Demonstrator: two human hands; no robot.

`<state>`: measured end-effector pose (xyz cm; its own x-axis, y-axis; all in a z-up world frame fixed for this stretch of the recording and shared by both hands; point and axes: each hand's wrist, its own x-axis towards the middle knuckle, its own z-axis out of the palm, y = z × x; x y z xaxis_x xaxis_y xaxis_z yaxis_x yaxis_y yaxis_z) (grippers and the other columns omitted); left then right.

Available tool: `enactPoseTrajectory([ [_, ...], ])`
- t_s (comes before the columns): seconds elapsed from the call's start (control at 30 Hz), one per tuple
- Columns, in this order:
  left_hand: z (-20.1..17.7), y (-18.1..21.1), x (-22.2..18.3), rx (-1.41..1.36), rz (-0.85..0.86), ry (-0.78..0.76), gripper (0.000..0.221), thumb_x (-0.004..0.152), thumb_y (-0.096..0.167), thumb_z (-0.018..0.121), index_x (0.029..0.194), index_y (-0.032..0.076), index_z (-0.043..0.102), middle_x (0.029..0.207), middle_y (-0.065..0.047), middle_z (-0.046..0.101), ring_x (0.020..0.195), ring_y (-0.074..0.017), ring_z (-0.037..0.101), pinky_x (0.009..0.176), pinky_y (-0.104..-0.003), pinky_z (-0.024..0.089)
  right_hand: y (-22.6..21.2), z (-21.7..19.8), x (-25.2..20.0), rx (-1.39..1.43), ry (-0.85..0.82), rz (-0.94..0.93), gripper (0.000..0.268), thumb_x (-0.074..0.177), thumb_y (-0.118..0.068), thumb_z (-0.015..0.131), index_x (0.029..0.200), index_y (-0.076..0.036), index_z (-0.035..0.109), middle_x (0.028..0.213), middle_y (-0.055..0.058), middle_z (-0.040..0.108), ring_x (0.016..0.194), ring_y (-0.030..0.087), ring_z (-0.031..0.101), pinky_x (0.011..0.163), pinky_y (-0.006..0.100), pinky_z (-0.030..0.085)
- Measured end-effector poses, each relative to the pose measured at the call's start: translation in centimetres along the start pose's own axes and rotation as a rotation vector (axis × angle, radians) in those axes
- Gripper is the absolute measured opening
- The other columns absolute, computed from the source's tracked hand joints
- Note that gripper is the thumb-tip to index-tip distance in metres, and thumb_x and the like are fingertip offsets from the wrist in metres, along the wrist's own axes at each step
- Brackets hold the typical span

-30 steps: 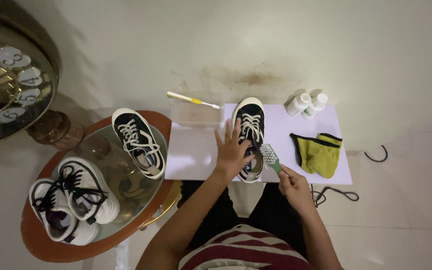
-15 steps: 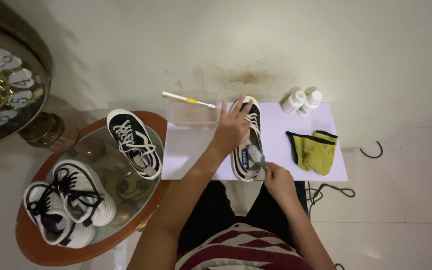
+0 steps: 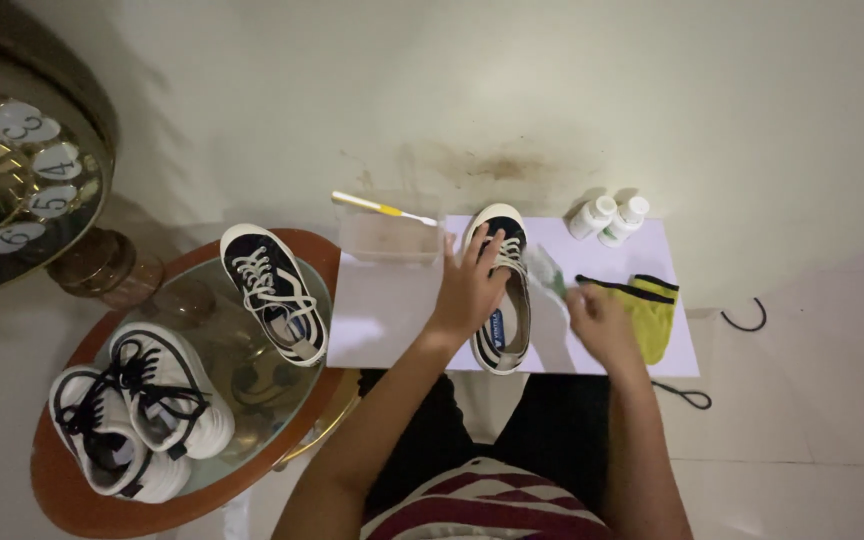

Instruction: Cleaning the white rubber parts of a black canvas shoe using a toothbrush and cleaning solution.

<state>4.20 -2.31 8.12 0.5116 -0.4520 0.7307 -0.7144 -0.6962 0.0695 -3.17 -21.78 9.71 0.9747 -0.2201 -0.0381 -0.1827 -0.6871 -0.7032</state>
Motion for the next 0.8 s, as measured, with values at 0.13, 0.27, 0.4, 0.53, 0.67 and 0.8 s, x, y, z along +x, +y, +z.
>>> enactPoseTrajectory([
  [0.13, -0.4, 0.8, -1.3, 0.009, -0.056, 0.015, 0.009, 0.073, 0.017, 0.068, 0.079, 0.013, 0.061, 0.123, -0.015, 0.049, 0.123, -0.0362, 0.039, 0.094, -0.066, 0.025, -7.9, -0.2, 3.3, -0.073, -0.006, -0.101, 0.028, 0.087, -0.031, 0.049, 0.109, -0.021, 0.063, 0.089, 0.019, 0.064, 0.093, 0.04, 0.058, 0.08, 0.048, 0.046],
  [0.27, -0.2, 1.5, -3.3, -0.053, -0.247, -0.14, 0.027, 0.078, 0.022, 0.061, 0.104, 0.016, 0.059, 0.126, -0.015, 0.043, 0.123, -0.04, 0.035, 0.092, -0.07, 0.023, -11.7, 4.4, 8.9, -0.384, -0.08, -0.422, 0.024, 0.083, -0.025, 0.052, 0.103, -0.021, 0.066, 0.085, 0.015, 0.065, 0.087, 0.037, 0.059, 0.076, 0.049, 0.047],
  [0.4, 3.1, 0.8, -5.4, -0.094, -0.272, -0.248, 0.033, 0.081, 0.028, 0.056, 0.111, 0.014, 0.057, 0.126, -0.014, 0.041, 0.125, -0.0379, 0.033, 0.096, -0.066, 0.024, -15.4, 9.5, 11.0, -0.799, -0.069, -0.549, 0.021, 0.078, -0.019, 0.052, 0.088, -0.016, 0.07, 0.081, 0.009, 0.063, 0.083, 0.028, 0.057, 0.076, 0.044, 0.041],
  [0.53, 4.2, 0.4, -6.3, -0.118, -0.241, -0.278, 0.044, 0.078, 0.027, 0.057, 0.119, 0.011, 0.051, 0.124, -0.017, 0.043, 0.121, -0.0417, 0.034, 0.096, -0.068, 0.021, -12.4, 13.8, 14.4, -0.924, -0.138, -0.513, 0.018, 0.078, -0.019, 0.055, 0.088, -0.015, 0.069, 0.083, 0.008, 0.063, 0.084, 0.027, 0.056, 0.075, 0.047, 0.039],
  [0.67, 4.5, 1.0, -6.2, -0.233, -0.341, -0.328, 0.041, 0.082, 0.015, 0.046, 0.123, 0.009, 0.05, 0.121, -0.013, 0.047, 0.12, -0.0332, 0.037, 0.103, -0.062, 0.01, -12.5, 11.5, 12.3, -0.856, -0.089, -0.514, 0.017, 0.08, -0.02, 0.053, 0.082, -0.013, 0.068, 0.08, 0.009, 0.061, 0.082, 0.028, 0.056, 0.074, 0.045, 0.039],
  [0.8, 5.9, 0.7, -7.1, -0.19, -0.289, -0.366, 0.041, 0.076, 0.014, 0.045, 0.116, 0.006, 0.055, 0.11, -0.013, 0.053, 0.115, -0.0309, 0.041, 0.104, -0.064, 0.001, -12.0, 9.4, 10.0, -0.738, -0.004, -0.61, 0.018, 0.081, -0.02, 0.051, 0.089, -0.016, 0.067, 0.073, 0.008, 0.06, 0.072, 0.029, 0.059, 0.064, 0.044, 0.042],
])
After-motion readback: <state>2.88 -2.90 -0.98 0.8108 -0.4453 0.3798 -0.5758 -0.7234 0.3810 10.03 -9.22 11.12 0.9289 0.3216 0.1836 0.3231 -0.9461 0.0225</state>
